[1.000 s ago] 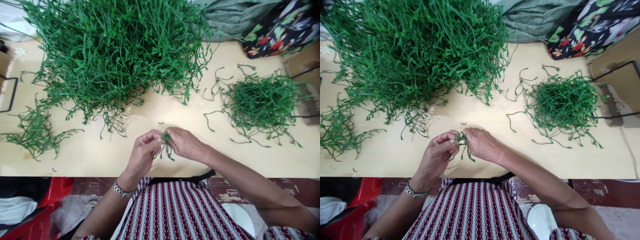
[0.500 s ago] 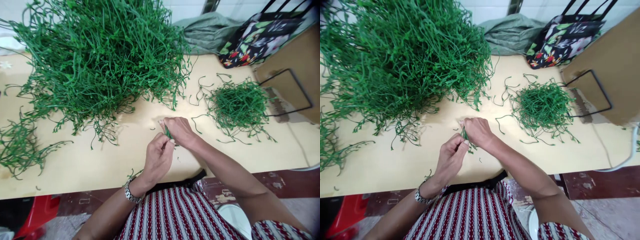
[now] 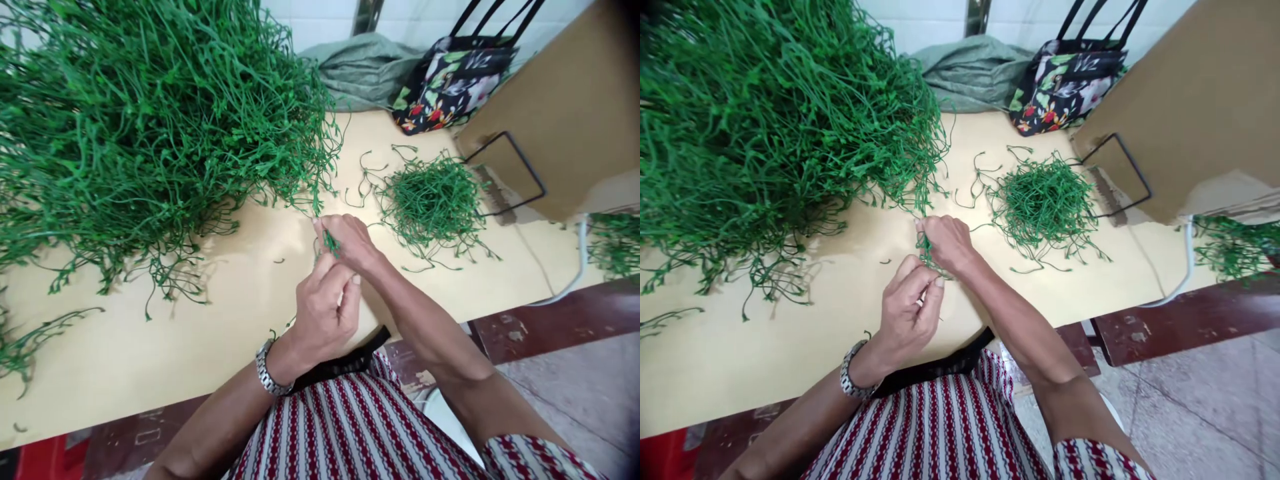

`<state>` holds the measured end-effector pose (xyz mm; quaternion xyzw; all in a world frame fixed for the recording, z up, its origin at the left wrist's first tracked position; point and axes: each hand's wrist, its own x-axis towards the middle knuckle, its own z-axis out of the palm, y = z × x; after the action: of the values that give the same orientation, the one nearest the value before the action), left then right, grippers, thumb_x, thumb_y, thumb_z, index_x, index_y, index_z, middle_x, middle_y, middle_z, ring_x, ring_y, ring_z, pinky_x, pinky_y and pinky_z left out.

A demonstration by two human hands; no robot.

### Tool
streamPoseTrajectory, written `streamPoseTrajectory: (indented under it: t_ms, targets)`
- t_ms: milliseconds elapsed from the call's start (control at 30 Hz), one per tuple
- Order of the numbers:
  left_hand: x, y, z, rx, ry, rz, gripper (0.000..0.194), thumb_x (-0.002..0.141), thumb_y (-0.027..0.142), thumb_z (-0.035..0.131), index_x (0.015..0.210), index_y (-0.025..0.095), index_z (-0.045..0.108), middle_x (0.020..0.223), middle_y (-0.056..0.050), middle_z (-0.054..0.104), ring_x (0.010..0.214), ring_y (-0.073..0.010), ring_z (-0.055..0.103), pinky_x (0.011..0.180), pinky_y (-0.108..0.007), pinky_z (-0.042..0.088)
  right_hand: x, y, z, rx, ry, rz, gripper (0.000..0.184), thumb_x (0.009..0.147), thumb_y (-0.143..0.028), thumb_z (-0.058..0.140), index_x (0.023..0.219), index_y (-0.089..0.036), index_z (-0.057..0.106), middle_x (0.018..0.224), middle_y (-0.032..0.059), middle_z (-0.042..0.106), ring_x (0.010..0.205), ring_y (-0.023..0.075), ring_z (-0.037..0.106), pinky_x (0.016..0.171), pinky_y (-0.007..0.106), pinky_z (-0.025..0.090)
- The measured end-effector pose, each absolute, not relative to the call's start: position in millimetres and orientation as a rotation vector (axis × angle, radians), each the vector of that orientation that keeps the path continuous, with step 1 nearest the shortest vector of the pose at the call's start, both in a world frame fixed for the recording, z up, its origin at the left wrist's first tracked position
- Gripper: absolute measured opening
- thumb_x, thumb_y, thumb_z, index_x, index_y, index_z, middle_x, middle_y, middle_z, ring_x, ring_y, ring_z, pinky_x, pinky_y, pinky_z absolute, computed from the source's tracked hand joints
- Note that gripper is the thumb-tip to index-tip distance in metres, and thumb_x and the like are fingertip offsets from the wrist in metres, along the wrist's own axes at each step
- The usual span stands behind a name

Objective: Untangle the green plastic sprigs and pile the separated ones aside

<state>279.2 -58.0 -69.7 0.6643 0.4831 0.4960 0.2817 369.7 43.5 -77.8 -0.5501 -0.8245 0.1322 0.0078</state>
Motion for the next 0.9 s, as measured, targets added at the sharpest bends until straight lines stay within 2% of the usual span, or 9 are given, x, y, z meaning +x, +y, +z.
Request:
streamPoseTrajectory:
  t_ms: [133,200,300,467,667,767,833,900]
  targets:
    - [256.6,-47.3,-71.1,1.139,1.209,1.479,0.017,0.081,0.021,0.051,0.065,0.017,0.049,0.068,0.001,0.042,0.054,-0.0078,0.037,0.051,-0.024,0.032,388.5,34.5,-74.4,-1.343,-2.516,0.723,0.023,0.086,-0.027,0.042,0.073,-0.016,0.057,0.064,0.001,0.055,0.059,0.0105,0.049,0.054,0.02,0.029]
    - [246.4,-43.0,-69.6,0.802,1.097,1.496,0.019,0.079,0.026,0.055,0.064,0.017,0.048,0.071,0.002,0.045,0.047,-0.0046,0.032,0.046,-0.022,0.029,391.7,27.1,-75.4,-1.081,-2.417,0.91,0.017,0.082,-0.023,0.047,0.071,-0.015,0.056,0.066,0.0,0.053,0.06,0.0085,0.047,0.057,0.019,0.031]
    - [239.1,-41.0,-66.5,0.537,0.963,1.409,0.021,0.074,0.025,0.061,0.061,0.015,0.047,0.07,0.002,0.051,0.043,-0.0022,0.032,0.043,-0.019,0.028,389.4,17.7,-78.9,-0.868,-2.287,1.013,0.012,0.08,-0.024,0.053,0.075,-0.014,0.056,0.072,0.001,0.054,0.064,0.0083,0.048,0.06,0.019,0.035]
    - [240.7,-45.3,-66.4,0.39,0.924,1.351,0.018,0.073,0.021,0.061,0.062,0.015,0.048,0.066,0.002,0.052,0.042,-0.0021,0.034,0.041,-0.017,0.028,383.4,8.6,-86.3,-0.663,-2.223,0.911,0.015,0.085,-0.029,0.05,0.08,-0.015,0.053,0.071,0.0021,0.051,0.065,0.0099,0.047,0.062,0.021,0.037]
    - [243.4,-49.3,-63.8,0.465,0.864,1.414,0.017,0.073,0.025,0.061,0.065,0.016,0.049,0.079,0.001,0.057,0.045,-0.0035,0.041,0.045,-0.021,0.034,384.0,7.1,-96.1,-0.627,-2.336,0.681,0.026,0.091,-0.027,0.032,0.066,-0.02,0.037,0.06,-0.0012,0.039,0.058,0.0114,0.036,0.058,0.024,0.033]
    - [242.5,-50.0,-61.4,0.465,0.821,1.36,0.02,0.074,0.028,0.059,0.064,0.017,0.046,0.062,0.002,0.052,0.043,-0.0053,0.039,0.044,-0.021,0.033,385.0,5.4,-96.4,-0.552,-2.385,0.664,0.028,0.091,-0.028,0.029,0.065,-0.02,0.035,0.059,-0.0012,0.039,0.057,0.0117,0.036,0.058,0.025,0.033]
    - [240.7,-51.0,-59.9,0.438,0.835,1.287,0.022,0.073,0.029,0.059,0.062,0.018,0.044,0.049,0.005,0.041,0.04,-0.0054,0.032,0.04,-0.019,0.028,385.9,0.9,-94.3,-0.473,-2.432,0.637,0.028,0.091,-0.027,0.03,0.063,-0.02,0.035,0.058,-0.0008,0.041,0.056,0.0116,0.037,0.059,0.026,0.034]
    - [238.3,-52.8,-58.3,0.417,0.886,1.223,0.024,0.071,0.026,0.061,0.059,0.017,0.042,0.046,0.006,0.034,0.04,-0.0047,0.026,0.038,-0.018,0.021,386.3,-5.4,-91.4,-0.396,-2.473,0.591,0.028,0.09,-0.024,0.032,0.062,-0.021,0.034,0.057,-0.001,0.042,0.055,0.0112,0.038,0.058,0.026,0.033]
